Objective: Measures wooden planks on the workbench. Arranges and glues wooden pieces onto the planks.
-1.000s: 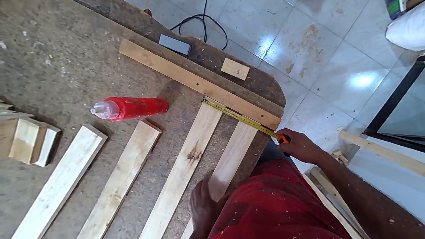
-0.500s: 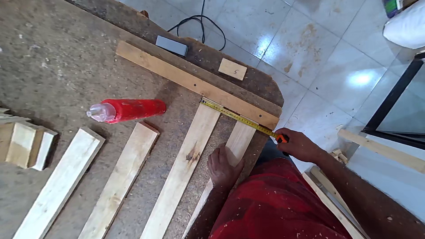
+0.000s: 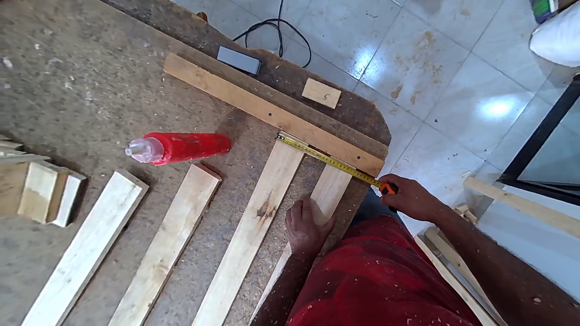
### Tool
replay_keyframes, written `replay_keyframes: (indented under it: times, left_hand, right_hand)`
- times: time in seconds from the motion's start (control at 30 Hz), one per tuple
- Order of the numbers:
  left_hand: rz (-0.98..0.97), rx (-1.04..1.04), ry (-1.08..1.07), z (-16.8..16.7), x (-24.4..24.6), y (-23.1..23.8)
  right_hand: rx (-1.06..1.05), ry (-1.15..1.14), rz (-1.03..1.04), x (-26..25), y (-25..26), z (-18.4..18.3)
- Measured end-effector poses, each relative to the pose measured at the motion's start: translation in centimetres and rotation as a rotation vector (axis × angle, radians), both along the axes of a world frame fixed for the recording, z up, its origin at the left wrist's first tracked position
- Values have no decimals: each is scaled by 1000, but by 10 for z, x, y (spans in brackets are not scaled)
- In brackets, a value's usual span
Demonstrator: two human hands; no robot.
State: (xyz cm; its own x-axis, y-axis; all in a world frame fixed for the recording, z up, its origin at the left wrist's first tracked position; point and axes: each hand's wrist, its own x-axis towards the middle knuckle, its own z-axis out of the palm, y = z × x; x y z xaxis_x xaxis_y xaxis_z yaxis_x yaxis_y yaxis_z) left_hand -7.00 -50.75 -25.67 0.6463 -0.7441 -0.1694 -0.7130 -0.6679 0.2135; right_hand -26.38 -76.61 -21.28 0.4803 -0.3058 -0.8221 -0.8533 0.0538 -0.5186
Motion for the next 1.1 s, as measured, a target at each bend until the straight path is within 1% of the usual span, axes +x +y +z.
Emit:
replay_keyframes:
  times: [0.43, 0.53, 0.6, 0.63, 0.73, 0.77, 0.83, 0.9, 0.97, 1.03, 1.1]
  left_hand:
    - [-13, -21, -35, -3, 1, 0]
    - [-14, 8, 33, 5, 5, 0]
    - [20, -11, 95, 18, 18, 1]
    - [46, -40, 93, 26, 28, 3]
    - [171, -57, 11, 38, 67, 14]
    - [208, -35, -34, 38, 79, 24]
    - [243, 27, -45, 36, 97, 55]
    - [201, 103, -13, 36, 108, 98]
    - [166, 173, -12, 38, 112, 145]
    - [202, 276, 20, 44, 113, 186]
    - [254, 359, 58, 47, 114, 215]
  right_hand:
    - [36, 15, -10, 2, -1, -1]
    - [53, 27, -17, 3, -1, -1]
    - [66, 33, -21, 3, -2, 0]
    - [71, 31, -27, 3, -2, 0]
    - [71, 32, -27, 2, -2, 1]
    - [70, 30, -25, 2, -2, 1]
    - [68, 25, -19, 2, -2, 1]
    - [69, 23, -21, 2, -3, 0]
    - [68, 23, -21, 2, -3, 1]
    - [66, 28, -15, 3, -4, 1]
    - [60, 32, -9, 3, -4, 1]
